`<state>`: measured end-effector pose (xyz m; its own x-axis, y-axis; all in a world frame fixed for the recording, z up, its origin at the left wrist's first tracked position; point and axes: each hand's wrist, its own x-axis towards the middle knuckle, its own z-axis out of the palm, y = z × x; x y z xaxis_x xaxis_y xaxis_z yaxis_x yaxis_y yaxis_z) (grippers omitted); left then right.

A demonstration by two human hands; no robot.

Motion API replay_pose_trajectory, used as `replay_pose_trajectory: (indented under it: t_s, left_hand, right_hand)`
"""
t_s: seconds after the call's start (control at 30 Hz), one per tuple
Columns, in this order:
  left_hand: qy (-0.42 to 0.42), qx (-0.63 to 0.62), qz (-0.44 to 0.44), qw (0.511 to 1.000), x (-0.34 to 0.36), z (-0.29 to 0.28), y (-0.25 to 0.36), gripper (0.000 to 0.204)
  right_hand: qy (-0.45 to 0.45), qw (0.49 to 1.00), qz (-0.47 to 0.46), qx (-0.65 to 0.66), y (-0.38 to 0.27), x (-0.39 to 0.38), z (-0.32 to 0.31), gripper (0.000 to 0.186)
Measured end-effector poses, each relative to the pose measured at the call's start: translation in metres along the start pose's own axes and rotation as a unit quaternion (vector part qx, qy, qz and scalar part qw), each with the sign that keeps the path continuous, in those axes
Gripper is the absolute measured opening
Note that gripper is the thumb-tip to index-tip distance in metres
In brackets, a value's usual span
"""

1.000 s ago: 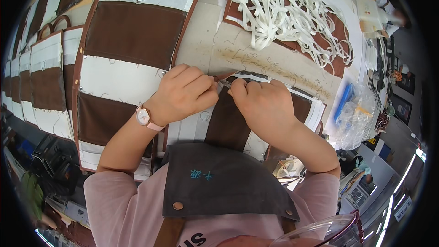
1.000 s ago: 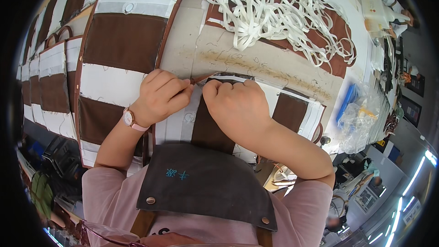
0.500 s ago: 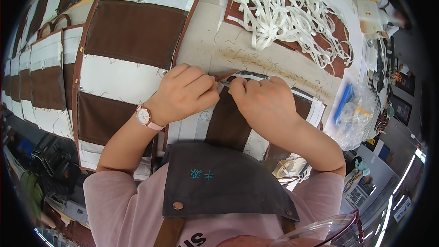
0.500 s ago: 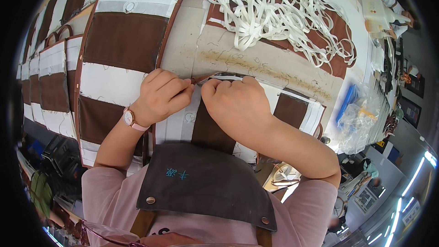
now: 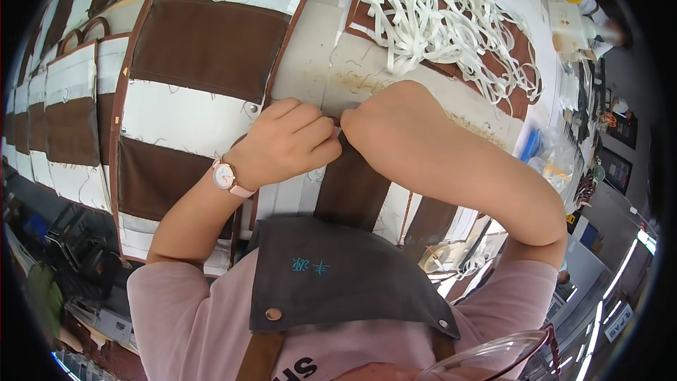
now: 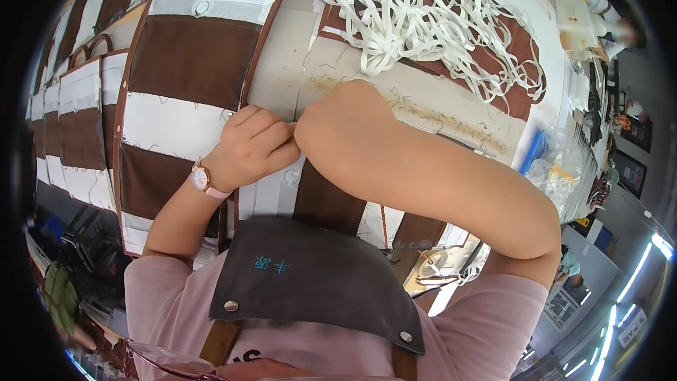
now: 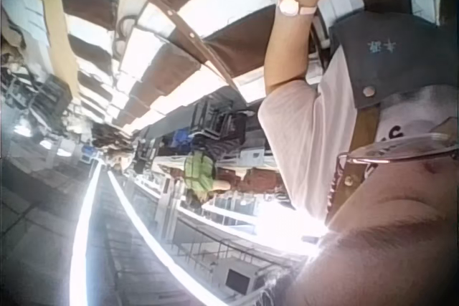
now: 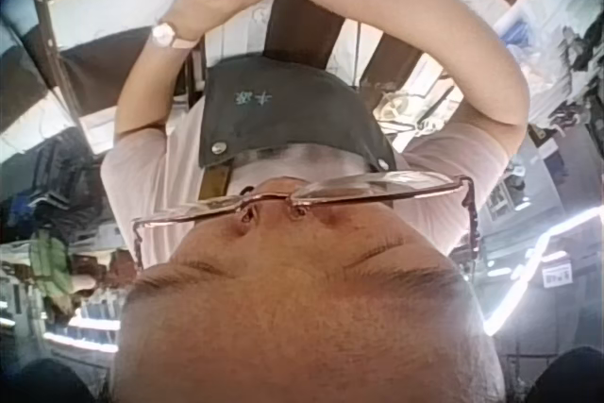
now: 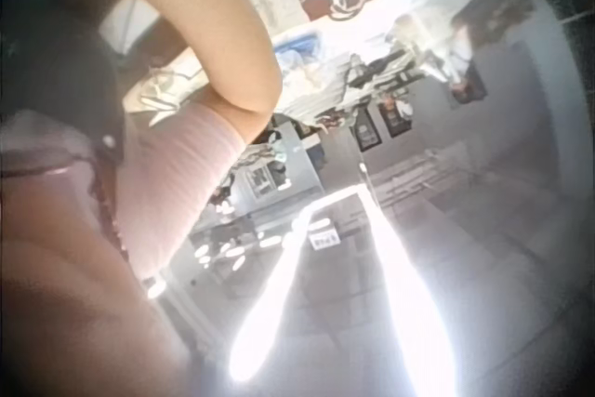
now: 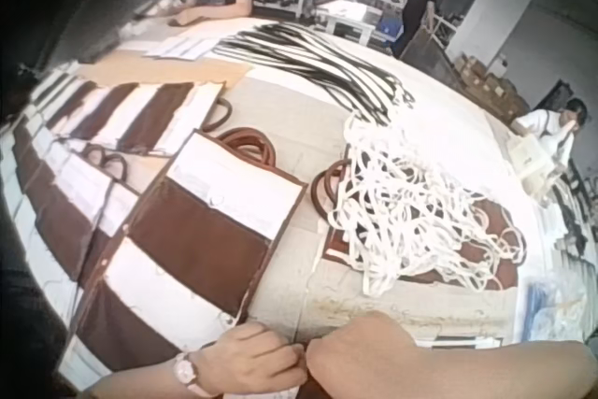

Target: The person hand-sews white fabric strips onto the edges of brown and white striped tote bags. They repeatedly align the strips, stitch them in place with a needle and thread, and trim excess thread with scissors. The process is repeated across multiple bags lined up on the workbench.

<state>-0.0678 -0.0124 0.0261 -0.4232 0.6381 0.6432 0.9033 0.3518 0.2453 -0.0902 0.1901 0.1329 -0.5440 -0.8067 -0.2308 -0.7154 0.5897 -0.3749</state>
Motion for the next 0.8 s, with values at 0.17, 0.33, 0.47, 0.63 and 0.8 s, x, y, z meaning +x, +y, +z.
replay_pose_trajectory:
  t_s: [0.17, 0.33, 0.47, 0.63, 0.8]
  left_hand:
    - [-0.018, -0.006, 0.013, 1.0, -0.001, 0.001, 0.001, 0.016]
    - [-0.008, -0.047, -0.028, 0.998, 0.003, -0.006, -0.007, 0.017]
    - [0.015, -0.025, -0.013, 0.999, 0.0, 0.0, -0.002, 0.018]
    - [0.047, -0.004, 0.002, 0.999, 0.002, 0.001, -0.002, 0.018]
    - [0.048, 0.006, 0.007, 0.999, 0.001, 0.001, -0.002, 0.017]
  right_hand:
    - [-0.01, 0.999, -0.028, -0.018, 0.007, 0.0, 0.006, 0.011]
    - [-0.335, 0.941, 0.042, 0.029, -0.001, -0.024, 0.02, 0.018]
    - [-0.197, 0.968, 0.141, 0.067, -0.001, -0.026, -0.016, 0.03]
    - [-0.082, 0.957, 0.235, 0.15, -0.01, -0.035, 0.011, 0.032]
    - [-0.053, 0.824, 0.34, 0.449, -0.024, -0.038, 0.034, 0.036]
